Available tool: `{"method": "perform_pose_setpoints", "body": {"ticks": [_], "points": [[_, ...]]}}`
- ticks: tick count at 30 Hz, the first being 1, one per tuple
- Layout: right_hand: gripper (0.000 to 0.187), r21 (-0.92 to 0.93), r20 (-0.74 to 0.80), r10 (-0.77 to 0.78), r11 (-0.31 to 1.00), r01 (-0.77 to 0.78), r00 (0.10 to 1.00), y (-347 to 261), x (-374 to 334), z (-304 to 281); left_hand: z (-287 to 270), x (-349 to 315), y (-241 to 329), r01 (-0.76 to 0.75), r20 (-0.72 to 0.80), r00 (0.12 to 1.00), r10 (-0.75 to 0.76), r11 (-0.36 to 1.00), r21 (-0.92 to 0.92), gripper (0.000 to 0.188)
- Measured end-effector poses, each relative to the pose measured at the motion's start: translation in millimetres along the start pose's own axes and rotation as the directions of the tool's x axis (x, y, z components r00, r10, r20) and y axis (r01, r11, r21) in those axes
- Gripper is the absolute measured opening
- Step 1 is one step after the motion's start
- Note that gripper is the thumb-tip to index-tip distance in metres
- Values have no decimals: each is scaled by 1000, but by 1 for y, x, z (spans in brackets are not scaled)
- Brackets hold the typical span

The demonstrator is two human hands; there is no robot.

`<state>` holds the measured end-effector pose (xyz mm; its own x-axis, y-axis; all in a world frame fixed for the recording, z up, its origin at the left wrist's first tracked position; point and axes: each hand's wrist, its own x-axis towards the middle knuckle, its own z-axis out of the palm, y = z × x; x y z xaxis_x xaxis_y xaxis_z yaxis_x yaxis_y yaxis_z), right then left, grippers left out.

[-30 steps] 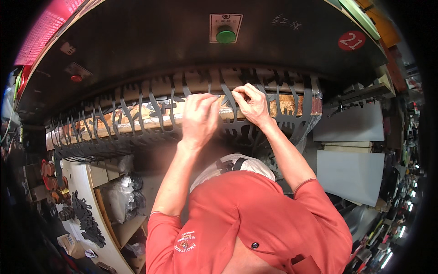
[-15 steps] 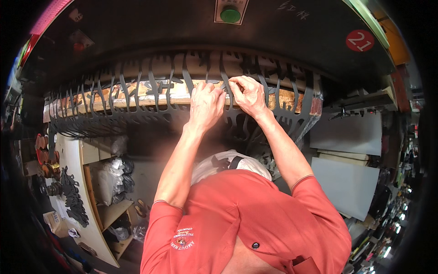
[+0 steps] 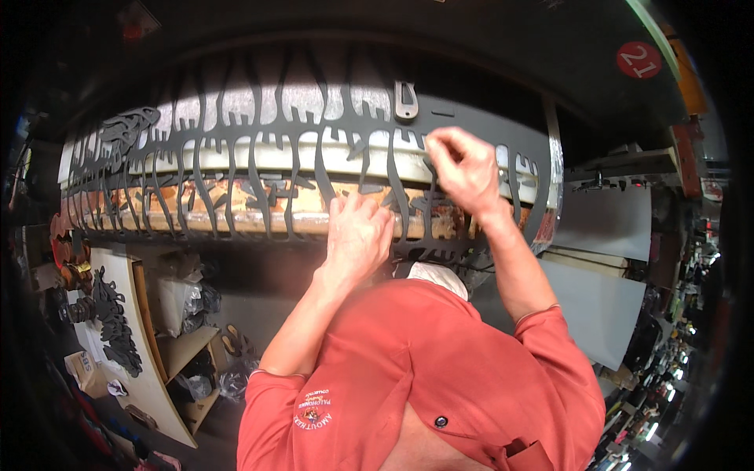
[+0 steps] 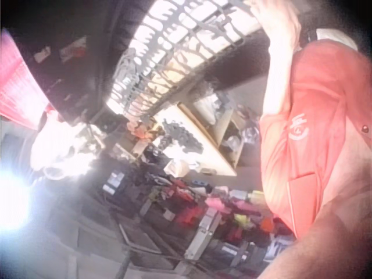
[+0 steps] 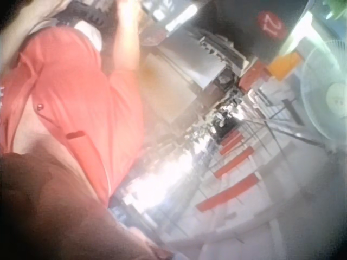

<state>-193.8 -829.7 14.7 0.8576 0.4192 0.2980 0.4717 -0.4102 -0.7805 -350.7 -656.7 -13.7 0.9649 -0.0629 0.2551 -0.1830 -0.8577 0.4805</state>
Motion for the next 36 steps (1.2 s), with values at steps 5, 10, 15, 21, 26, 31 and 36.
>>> {"method": "perform_pose_setpoints", "body": {"ticks": [5,10,15,21,26,31,36], "points": [[62,-343,87,97,937,-61,991,33,127,12,-29,49,-31,2,92,996,21,970,-245,15],[89,-512,378,181,858,43,908,33,204,47,-14,126,-84,-29,-256,967,1,994,-108,25],[87,-449,295,247,888,-94,923,28,201,47,9,129,-101,-28,-262,965,20,999,-27,37],[76,-62,-47,-89,994,86,995,11,133,10,4,129,-99,-6,-205,979,-3,999,-42,37],[88,-65,-129,-301,953,295,945,-4,91,0,-17,156,-75,-42,-263,949,-174,757,-652,52],[94,-70,-123,-401,916,395,908,-7,79,-1,-30,181,-45,-86,-97,995,-22,296,-951,54],[93,-48,-153,-396,918,393,906,-7,79,1,-24,188,-29,-222,-274,941,-197,250,-942,28]]}}
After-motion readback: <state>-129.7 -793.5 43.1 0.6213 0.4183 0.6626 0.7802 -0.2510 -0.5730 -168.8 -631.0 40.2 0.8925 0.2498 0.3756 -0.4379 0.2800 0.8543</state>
